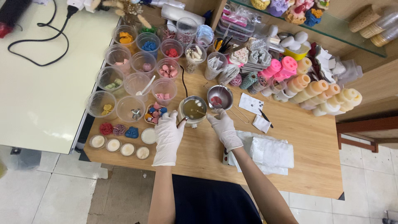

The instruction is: The person prepares decorative candle elements by mixing wax in a small pot, picking up a heart-shaped wax piece with tweezers, and placing it onto a surface while wearing white gloves.

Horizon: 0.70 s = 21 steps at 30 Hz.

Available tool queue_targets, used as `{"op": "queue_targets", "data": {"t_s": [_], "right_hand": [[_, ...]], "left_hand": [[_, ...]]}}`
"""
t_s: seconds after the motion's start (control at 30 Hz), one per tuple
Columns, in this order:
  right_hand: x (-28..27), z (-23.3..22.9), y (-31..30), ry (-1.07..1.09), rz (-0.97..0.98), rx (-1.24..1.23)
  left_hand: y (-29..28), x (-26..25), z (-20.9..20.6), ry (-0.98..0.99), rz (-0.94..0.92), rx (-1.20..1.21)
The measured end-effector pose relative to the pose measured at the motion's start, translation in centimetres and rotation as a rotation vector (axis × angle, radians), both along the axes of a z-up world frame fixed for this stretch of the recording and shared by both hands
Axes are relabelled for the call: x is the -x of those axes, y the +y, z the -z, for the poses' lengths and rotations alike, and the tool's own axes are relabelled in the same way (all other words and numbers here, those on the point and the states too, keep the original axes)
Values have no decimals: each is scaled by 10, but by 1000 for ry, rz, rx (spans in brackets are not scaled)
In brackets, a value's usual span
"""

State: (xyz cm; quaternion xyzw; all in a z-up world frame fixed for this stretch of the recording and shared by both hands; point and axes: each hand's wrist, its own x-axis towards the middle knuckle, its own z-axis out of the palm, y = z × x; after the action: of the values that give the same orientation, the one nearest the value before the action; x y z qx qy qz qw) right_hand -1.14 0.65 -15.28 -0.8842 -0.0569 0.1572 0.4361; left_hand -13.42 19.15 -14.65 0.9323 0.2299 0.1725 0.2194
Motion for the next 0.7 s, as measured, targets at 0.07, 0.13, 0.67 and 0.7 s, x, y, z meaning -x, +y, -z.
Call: {"op": "queue_targets", "data": {"t_s": [0.07, 0.13, 0.67, 0.7], "right_hand": [[4, -26, -14, -72, -18, 130], [-8, -42, -37, -227, -61, 248], [-193, 98, -295, -22, 53, 572], [-193, 102, -291, 32, 59, 588]], "left_hand": [[-9, -4, -18, -215, 4, -96], [-20, -8, -33, -103, -3, 264], [-125, -103, 73, -356, -449, 2614], [-124, -104, 78, -389, -461, 2565]]}}
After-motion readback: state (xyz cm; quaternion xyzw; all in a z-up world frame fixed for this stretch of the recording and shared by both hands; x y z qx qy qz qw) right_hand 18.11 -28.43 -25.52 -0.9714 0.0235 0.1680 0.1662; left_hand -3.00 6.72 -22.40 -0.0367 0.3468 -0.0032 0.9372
